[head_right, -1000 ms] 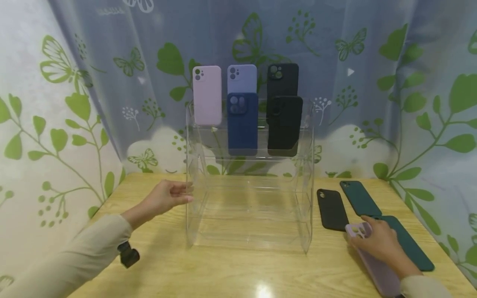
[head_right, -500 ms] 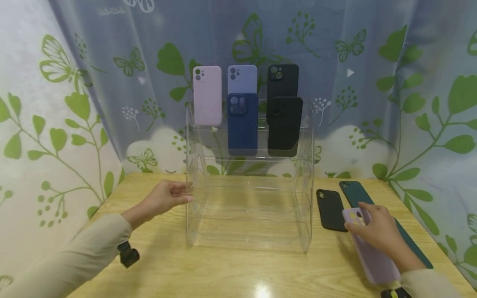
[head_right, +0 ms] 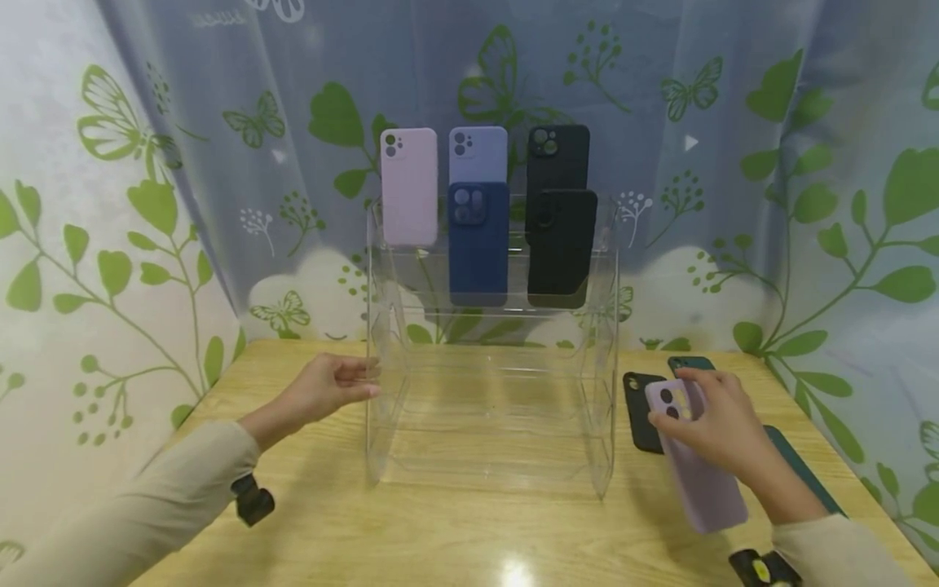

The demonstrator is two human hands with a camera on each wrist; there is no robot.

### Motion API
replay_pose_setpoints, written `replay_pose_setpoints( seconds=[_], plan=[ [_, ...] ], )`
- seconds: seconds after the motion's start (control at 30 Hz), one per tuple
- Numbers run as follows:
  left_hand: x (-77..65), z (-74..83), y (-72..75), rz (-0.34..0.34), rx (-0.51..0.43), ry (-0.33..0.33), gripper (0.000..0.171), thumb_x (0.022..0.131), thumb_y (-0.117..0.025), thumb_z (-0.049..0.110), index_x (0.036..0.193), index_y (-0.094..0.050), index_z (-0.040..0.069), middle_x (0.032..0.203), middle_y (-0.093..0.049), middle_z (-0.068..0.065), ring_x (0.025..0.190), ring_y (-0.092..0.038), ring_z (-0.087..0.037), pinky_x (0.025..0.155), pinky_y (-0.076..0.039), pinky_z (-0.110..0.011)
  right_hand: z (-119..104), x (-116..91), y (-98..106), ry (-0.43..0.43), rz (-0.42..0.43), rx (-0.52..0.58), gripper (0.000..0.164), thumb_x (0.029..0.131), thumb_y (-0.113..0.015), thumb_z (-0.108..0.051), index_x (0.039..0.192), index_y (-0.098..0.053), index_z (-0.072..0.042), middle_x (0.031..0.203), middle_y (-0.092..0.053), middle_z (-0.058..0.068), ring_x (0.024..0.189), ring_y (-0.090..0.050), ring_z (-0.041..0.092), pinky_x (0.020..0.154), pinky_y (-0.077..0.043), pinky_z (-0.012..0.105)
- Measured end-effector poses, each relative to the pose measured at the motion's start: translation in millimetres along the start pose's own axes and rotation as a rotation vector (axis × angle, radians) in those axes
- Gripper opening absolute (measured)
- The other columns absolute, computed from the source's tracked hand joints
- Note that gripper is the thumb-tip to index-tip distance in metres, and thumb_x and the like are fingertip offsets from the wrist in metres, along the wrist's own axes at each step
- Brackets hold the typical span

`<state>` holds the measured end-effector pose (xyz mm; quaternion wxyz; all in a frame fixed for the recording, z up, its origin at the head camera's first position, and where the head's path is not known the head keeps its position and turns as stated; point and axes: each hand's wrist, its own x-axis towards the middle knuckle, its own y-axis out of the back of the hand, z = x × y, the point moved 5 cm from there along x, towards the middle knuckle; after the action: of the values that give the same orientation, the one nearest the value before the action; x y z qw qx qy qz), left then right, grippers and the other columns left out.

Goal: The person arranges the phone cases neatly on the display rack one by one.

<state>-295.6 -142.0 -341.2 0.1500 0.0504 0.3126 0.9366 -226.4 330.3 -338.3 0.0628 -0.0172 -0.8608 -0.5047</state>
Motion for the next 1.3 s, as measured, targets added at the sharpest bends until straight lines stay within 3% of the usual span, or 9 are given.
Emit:
replay_pose_setpoints(
  seconds=[0.47,0.83,1.3],
  plan=[
    [-3.9,-3.0,3.0,0.003,0.017,-0.004,0.055,0.09,-0.069,0.02,0.136,-0.05,-0.005,0.128,-0.058,-0.023,0.118,-0.058,-0.033,0.09,-0.053,-0.04,-70.7,6.9,-0.9,0.1,-0.042,0.13,0.084,0.086,-0.07,-0.043,0.146,-0.032,0.001,0.132,-0.038,0.035,0.112,-0.048,0.052,0.061,-0.055,0.041],
    [-2.0,-0.4,0.7,-0.003,0.007,-0.024,0.053,0.09,-0.069,0.017,0.135,-0.051,-0.004,0.13,-0.058,-0.022,0.118,-0.058,-0.033,0.089,-0.054,-0.039,-99.1,7.9,6.8,0.108,0.027,0.116,0.091,0.084,-0.071,-0.047,0.147,-0.028,0.004,0.131,-0.042,0.029,0.11,-0.051,0.045,0.069,-0.055,0.047],
    [0.4,-0.5,0.3,-0.009,-0.007,-0.009,0.055,0.09,-0.069,0.018,0.137,-0.05,-0.002,0.13,-0.057,-0.021,0.117,-0.059,-0.032,0.089,-0.054,-0.038,-160.2,29.5,0.4,0.191,0.068,0.142,0.088,0.083,-0.07,-0.047,0.149,-0.03,-0.004,0.136,-0.043,0.023,0.114,-0.048,0.039,0.071,-0.055,0.049]
  ],
)
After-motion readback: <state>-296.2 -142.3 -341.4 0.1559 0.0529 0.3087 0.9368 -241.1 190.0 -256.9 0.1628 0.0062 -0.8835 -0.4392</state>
